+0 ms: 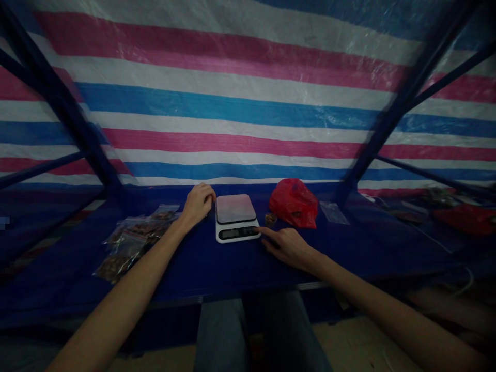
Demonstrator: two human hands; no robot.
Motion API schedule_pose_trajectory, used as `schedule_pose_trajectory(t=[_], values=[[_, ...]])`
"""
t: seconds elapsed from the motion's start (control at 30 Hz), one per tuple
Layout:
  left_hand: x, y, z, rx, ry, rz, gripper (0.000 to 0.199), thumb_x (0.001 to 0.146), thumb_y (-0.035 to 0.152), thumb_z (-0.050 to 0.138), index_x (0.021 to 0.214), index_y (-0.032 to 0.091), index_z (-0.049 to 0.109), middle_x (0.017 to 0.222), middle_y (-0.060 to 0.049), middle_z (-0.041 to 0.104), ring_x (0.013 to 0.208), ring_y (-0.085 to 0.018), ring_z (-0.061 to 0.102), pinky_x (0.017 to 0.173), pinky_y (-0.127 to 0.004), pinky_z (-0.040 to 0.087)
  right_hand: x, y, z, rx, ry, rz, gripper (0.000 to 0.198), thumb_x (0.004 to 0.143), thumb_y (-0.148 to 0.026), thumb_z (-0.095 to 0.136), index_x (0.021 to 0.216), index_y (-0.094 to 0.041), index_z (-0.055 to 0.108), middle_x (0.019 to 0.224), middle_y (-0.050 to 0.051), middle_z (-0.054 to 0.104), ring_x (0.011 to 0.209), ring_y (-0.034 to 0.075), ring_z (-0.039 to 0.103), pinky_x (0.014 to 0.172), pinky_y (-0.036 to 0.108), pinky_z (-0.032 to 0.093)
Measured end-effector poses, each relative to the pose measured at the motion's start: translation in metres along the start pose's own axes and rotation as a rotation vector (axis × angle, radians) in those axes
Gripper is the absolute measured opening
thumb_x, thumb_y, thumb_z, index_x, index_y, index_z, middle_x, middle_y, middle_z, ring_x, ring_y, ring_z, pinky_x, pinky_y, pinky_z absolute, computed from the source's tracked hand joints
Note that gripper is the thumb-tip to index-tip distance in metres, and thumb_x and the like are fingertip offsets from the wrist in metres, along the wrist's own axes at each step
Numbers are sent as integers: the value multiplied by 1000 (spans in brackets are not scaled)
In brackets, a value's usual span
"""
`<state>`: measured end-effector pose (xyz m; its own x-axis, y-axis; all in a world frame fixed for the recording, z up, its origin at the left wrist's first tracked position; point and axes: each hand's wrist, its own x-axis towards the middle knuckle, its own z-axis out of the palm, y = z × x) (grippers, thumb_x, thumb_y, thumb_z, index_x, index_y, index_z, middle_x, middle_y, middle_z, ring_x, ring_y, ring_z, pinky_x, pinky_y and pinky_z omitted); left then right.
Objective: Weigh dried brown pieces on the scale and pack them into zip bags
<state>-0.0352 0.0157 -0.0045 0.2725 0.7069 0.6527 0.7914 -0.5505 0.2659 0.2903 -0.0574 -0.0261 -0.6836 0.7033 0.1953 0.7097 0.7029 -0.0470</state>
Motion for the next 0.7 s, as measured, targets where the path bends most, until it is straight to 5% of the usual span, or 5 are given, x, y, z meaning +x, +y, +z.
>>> schedule_pose_trajectory(t=[0.17, 0.37, 0.53, 0.7], values=[[-1, 4, -2, 17, -15, -1, 25, 80, 5, 44, 68, 21, 60, 75, -5, 66, 86, -24, 57, 80, -40, 43, 7, 3, -6, 77, 14, -6, 37, 99, -21, 50, 133, -20, 65, 76, 5, 76, 63, 20, 71, 60, 26, 44], [-2, 9, 0, 22, -49, -4, 26, 84, 6, 45, 69, 21, 60, 76, -5, 67, 87, -23, 57, 80, -41, 43, 4, 26, -19, 164, 350, 117, 37, 101, -24, 48, 135, -23, 63, 104, 10, 75, 89, 23, 73, 77, 34, 58], [-1, 12, 2, -4, -67, 4, 26, 83, 5, 45, 67, 21, 59, 75, -4, 67, 87, -24, 57, 79, -42, 42, 12, 42, -18, 268, 202, 130, 76, 90, -31, 70, 157, -35, 34, 129, 10, 66, 113, 29, 68, 94, 48, 59], [-1, 14, 0, -5, -45, 1, 27, 84, 5, 45, 68, 21, 59, 75, -4, 68, 89, -24, 57, 80, -42, 42, 22, 44, -13, 435, 134, 158, 78, 89, -22, 67, 157, -33, 31, 121, 5, 71, 105, 24, 71, 93, 44, 58]])
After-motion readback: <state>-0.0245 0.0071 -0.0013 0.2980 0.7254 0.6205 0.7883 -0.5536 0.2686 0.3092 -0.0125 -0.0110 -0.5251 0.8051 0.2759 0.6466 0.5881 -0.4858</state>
